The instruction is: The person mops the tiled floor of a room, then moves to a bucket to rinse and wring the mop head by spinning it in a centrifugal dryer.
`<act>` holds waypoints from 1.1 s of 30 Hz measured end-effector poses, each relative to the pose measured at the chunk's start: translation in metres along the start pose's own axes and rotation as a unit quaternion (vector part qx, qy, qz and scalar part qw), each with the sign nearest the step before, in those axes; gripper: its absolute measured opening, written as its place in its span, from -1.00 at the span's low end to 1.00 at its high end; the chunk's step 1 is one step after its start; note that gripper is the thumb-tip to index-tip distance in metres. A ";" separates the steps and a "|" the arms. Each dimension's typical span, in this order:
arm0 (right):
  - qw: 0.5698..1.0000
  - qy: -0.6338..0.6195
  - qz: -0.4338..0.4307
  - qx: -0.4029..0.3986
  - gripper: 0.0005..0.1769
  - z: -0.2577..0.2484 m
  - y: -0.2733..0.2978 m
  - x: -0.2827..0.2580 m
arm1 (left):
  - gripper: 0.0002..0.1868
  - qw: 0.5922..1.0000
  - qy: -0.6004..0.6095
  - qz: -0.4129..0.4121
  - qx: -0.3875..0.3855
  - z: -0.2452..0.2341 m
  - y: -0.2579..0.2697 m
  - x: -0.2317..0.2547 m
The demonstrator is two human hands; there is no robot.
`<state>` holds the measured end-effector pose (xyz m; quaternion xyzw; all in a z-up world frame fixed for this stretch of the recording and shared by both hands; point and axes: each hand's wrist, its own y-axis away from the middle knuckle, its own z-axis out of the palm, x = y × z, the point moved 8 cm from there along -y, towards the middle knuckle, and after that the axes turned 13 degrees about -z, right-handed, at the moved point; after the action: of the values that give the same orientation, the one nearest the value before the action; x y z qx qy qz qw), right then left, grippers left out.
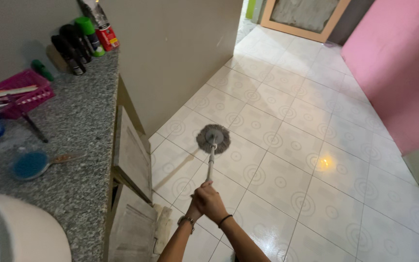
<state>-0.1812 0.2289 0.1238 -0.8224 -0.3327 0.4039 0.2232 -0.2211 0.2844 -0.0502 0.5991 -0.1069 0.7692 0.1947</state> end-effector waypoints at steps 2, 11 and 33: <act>0.999 0.017 0.021 0.042 -0.82 -0.017 0.001 0.008 | -0.53 0.998 -0.062 -0.002 0.025 0.012 -0.007 0.006; 0.982 -0.048 0.084 0.163 -0.85 -0.139 -0.089 -0.049 | -0.69 0.973 -0.127 0.161 0.101 0.080 0.007 0.180; 0.996 0.019 0.033 0.087 -0.92 -0.147 -0.126 0.332 | -0.87 0.909 -0.388 0.111 0.105 0.057 -0.375 0.048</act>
<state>0.0418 0.5414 0.1173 -0.8178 -0.2649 0.4229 0.2866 -0.0208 0.6077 -0.0153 0.8514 -0.1586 0.4998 -0.0129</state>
